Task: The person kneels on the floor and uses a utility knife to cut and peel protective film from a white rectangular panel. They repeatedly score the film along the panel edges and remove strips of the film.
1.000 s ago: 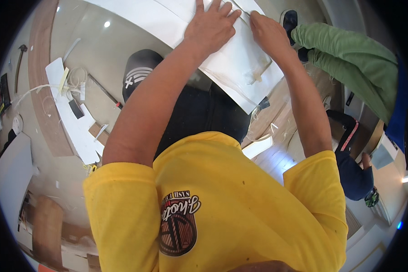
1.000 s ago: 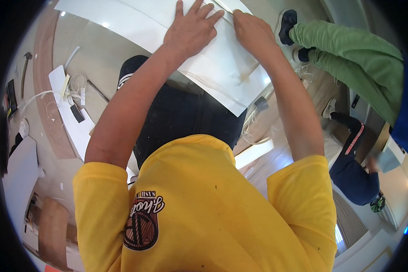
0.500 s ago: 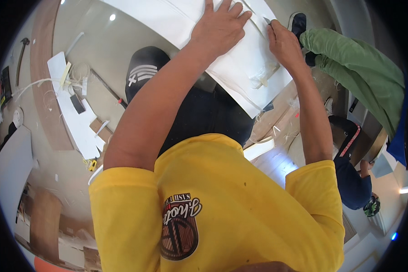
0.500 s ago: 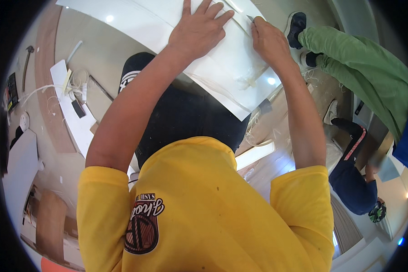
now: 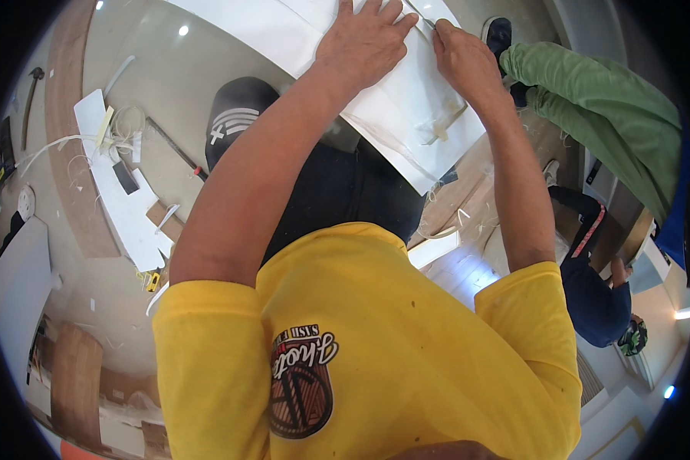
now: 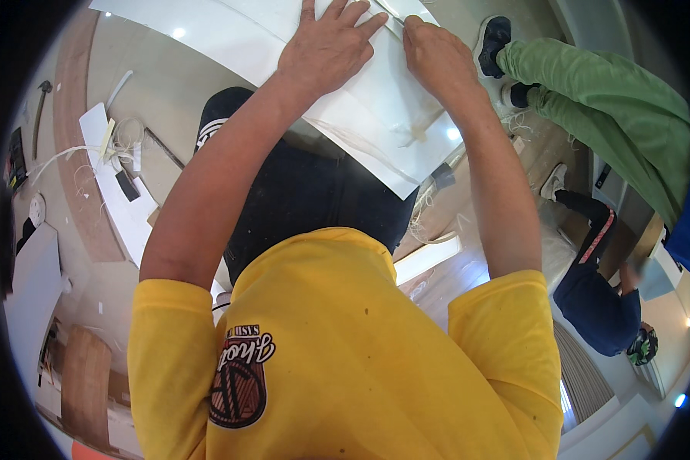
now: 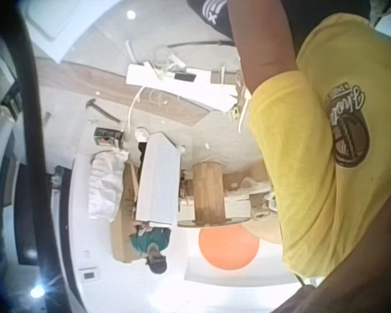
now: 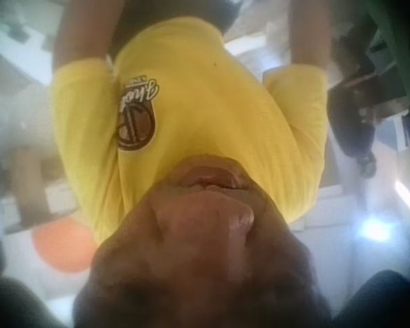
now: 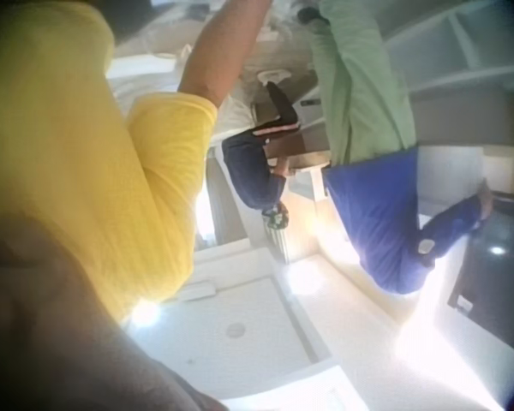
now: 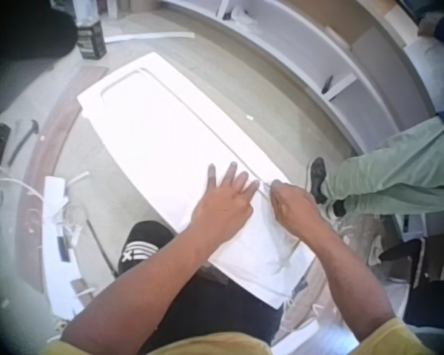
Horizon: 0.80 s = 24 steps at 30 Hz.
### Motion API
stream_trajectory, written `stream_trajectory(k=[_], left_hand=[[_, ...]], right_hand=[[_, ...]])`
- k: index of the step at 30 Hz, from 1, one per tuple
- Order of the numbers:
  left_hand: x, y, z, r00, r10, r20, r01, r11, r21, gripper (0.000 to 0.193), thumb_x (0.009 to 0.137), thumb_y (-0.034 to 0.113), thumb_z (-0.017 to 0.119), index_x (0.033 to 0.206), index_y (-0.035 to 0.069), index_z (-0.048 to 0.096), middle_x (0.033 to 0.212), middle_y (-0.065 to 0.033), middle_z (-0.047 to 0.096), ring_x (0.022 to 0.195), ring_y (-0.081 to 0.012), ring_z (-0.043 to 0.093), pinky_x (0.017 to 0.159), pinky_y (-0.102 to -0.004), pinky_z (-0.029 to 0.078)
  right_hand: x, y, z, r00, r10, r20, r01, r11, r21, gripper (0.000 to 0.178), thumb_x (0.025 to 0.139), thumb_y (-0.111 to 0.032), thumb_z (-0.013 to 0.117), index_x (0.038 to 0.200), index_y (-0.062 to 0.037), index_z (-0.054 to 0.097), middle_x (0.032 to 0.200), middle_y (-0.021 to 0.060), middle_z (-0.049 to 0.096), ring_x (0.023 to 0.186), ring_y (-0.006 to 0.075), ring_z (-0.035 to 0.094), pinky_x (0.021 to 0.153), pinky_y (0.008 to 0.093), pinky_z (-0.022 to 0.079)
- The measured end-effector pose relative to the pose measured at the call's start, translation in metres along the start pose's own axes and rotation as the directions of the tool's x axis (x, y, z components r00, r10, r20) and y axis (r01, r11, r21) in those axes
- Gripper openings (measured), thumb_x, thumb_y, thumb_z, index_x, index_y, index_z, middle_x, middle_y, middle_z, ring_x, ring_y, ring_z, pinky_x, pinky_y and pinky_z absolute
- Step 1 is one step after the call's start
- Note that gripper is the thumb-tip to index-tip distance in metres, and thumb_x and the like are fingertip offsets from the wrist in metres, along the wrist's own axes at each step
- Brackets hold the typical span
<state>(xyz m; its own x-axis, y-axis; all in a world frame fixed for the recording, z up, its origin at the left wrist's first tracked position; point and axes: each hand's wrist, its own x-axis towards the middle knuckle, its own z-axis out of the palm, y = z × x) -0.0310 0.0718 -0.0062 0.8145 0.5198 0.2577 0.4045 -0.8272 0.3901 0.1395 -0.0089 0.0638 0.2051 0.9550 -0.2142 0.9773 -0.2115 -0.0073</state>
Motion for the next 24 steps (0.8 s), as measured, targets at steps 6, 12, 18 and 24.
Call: stream_trajectory(k=[6, 12, 18, 24], left_hand=[[-0.001, 0.000, 0.002, 1.000, 0.010, -0.027, -0.010, 1.000, 0.022, 0.050, 0.092, 0.023, 0.058, 0.140, 0.008, 0.062, 0.141, -0.0161, 0.058, 0.145, -0.0386, 0.042, 0.117, -0.0697, 0.027], [-0.001, -0.002, 0.000, 1.000, 0.011, -0.003, -0.011, 1.000, 0.001, 0.050, 0.093, 0.023, 0.058, 0.141, 0.007, 0.061, 0.142, -0.0161, 0.057, 0.146, -0.0386, 0.041, 0.117, -0.0698, 0.027], [0.002, 0.000, 0.003, 1.000, 0.021, -0.010, -0.021, 1.000, 0.003, 0.051, 0.094, 0.023, 0.058, 0.142, 0.007, 0.060, 0.143, -0.0161, 0.056, 0.147, -0.0385, 0.040, 0.118, -0.0703, 0.026], [0.002, 0.002, -0.001, 0.998, -0.005, 0.061, 0.005, 1.000, -0.013, 0.051, 0.094, 0.023, 0.057, 0.143, 0.008, 0.058, 0.146, -0.0162, 0.055, 0.147, -0.0386, 0.039, 0.118, -0.0711, 0.025]], right_hand=[[0.000, 0.000, -0.001, 1.000, 0.005, 0.005, -0.005, 1.000, -0.008, 0.020, 0.102, -0.019, 0.051, 0.103, -0.0018, 0.061, 0.093, 0.0231, 0.072, 0.091, 0.0437, 0.071, 0.081, 0.0557, 0.054], [0.000, -0.008, -0.001, 0.999, 0.027, 0.021, -0.025, 0.997, -0.077, 0.018, 0.100, -0.013, 0.048, 0.103, 0.0001, 0.060, 0.095, 0.0236, 0.072, 0.090, 0.0434, 0.071, 0.081, 0.0548, 0.055], [-0.001, -0.005, 0.000, 0.999, 0.022, 0.028, -0.021, 0.999, -0.033, 0.019, 0.105, -0.018, 0.047, 0.101, -0.0001, 0.053, 0.098, 0.0237, 0.070, 0.095, 0.0454, 0.068, 0.082, 0.0554, 0.052], [-0.004, 0.003, 0.001, 1.000, -0.017, 0.026, 0.016, 1.000, 0.007, 0.015, 0.099, -0.012, 0.048, 0.103, -0.0015, 0.057, 0.097, 0.0249, 0.071, 0.095, 0.0445, 0.069, 0.083, 0.0551, 0.053]])
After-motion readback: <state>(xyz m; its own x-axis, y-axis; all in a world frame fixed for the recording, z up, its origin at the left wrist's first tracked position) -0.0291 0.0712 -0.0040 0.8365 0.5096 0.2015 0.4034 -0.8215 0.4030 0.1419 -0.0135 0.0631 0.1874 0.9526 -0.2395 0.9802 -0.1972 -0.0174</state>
